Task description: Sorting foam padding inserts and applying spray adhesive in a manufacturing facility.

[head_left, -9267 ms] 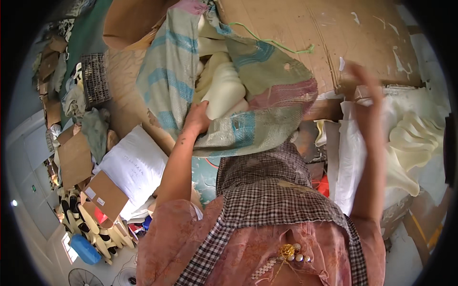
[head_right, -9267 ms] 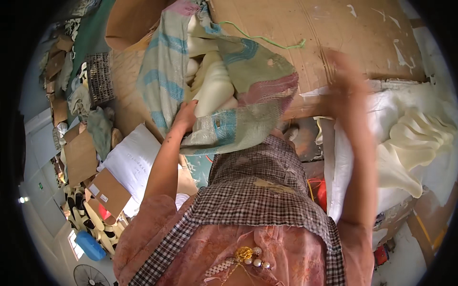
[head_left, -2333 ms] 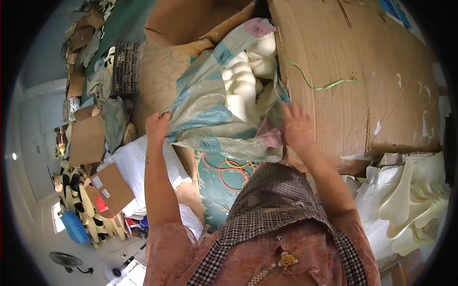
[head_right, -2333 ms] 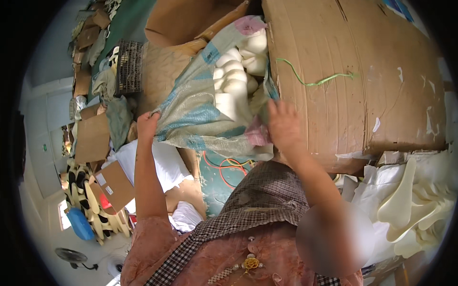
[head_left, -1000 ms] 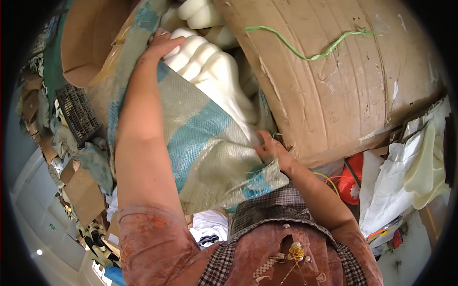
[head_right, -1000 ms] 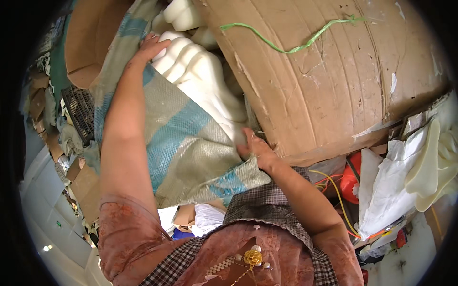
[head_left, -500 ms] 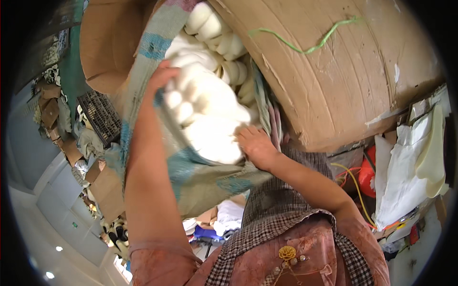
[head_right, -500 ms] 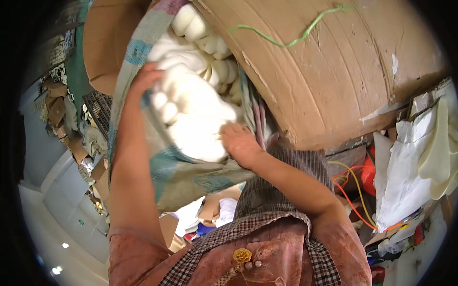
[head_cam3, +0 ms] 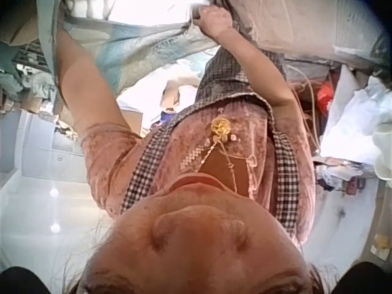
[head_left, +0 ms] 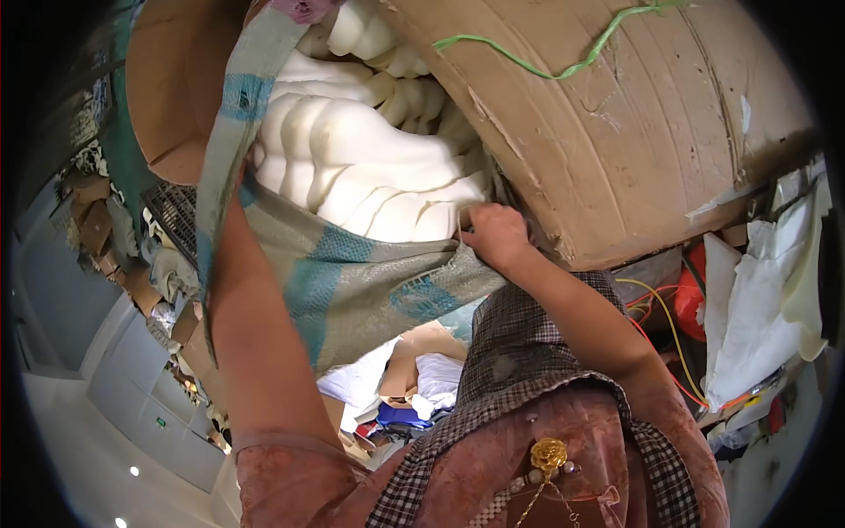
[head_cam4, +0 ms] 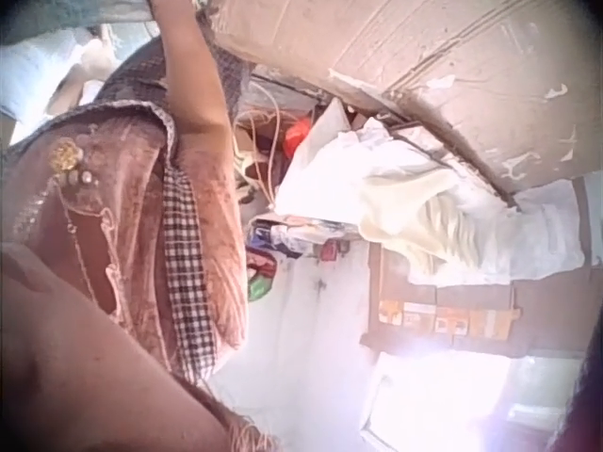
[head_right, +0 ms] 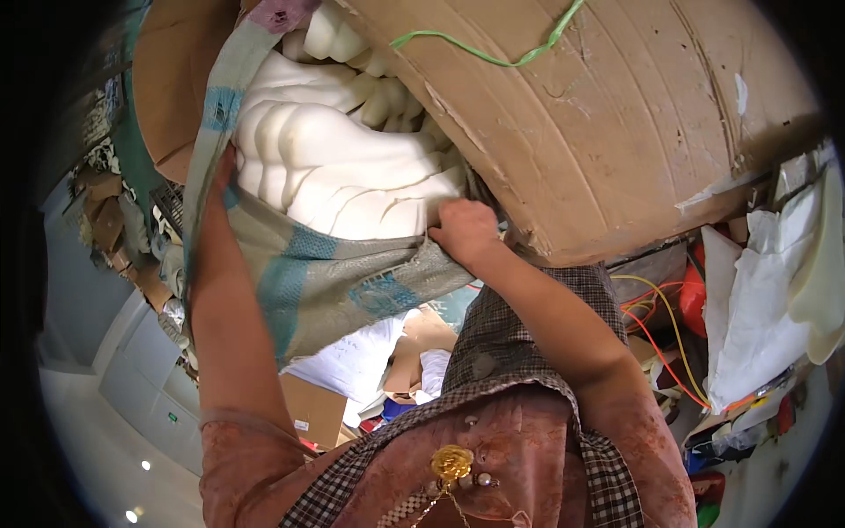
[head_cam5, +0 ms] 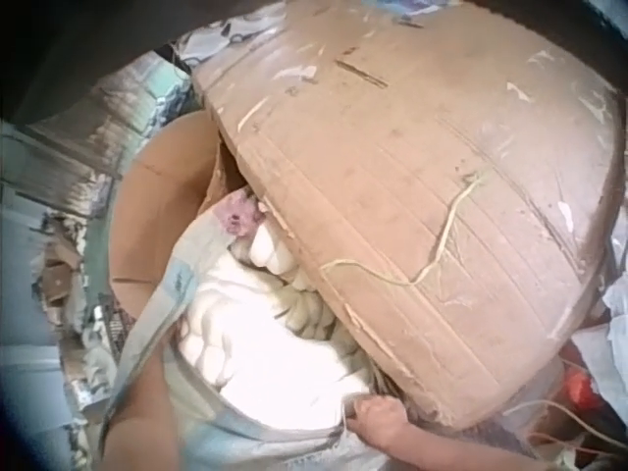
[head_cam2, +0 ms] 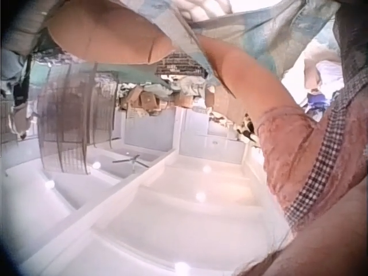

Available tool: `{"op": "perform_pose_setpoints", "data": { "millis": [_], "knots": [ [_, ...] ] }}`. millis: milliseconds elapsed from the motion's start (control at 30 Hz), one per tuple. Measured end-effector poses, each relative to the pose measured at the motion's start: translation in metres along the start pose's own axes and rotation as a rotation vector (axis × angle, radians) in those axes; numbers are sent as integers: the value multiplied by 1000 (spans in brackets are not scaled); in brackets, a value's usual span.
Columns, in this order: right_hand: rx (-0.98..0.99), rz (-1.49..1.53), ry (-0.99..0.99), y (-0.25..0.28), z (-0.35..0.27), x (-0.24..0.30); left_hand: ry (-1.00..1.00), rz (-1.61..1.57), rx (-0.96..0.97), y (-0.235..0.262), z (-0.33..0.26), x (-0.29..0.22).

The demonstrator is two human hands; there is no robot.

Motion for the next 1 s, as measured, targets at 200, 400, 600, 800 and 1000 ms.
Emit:
{"op": "perform_pose_setpoints", "data": {
  "millis": [200,400,600,800,1000],
  "knots": [
    [203,497,-184,-31,46,-21,621,-1075,343,-17,76,-123],
    [-312,251,14,-17,-5,5,121,-536,195,33,23,-178],
    [-458,713,14,2,4,-4,51,-386,200,64,-31,-220],
    [-231,163,-196,-22,19,-39,18,-299,254,33,-24,-172],
    [-23,14,-193,-24,27,-65,94,-315,356,7,3,-155]
  ]
}}
Point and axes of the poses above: each hand's wrist, its own z-axis towards the middle knuckle, its own y-axis out of the back of the hand, x = y × z, the point moved 5 cm from there along z, towards the middle knuckle, and after that the axes turned 10 degrees about -y, right-handed, at the moved point
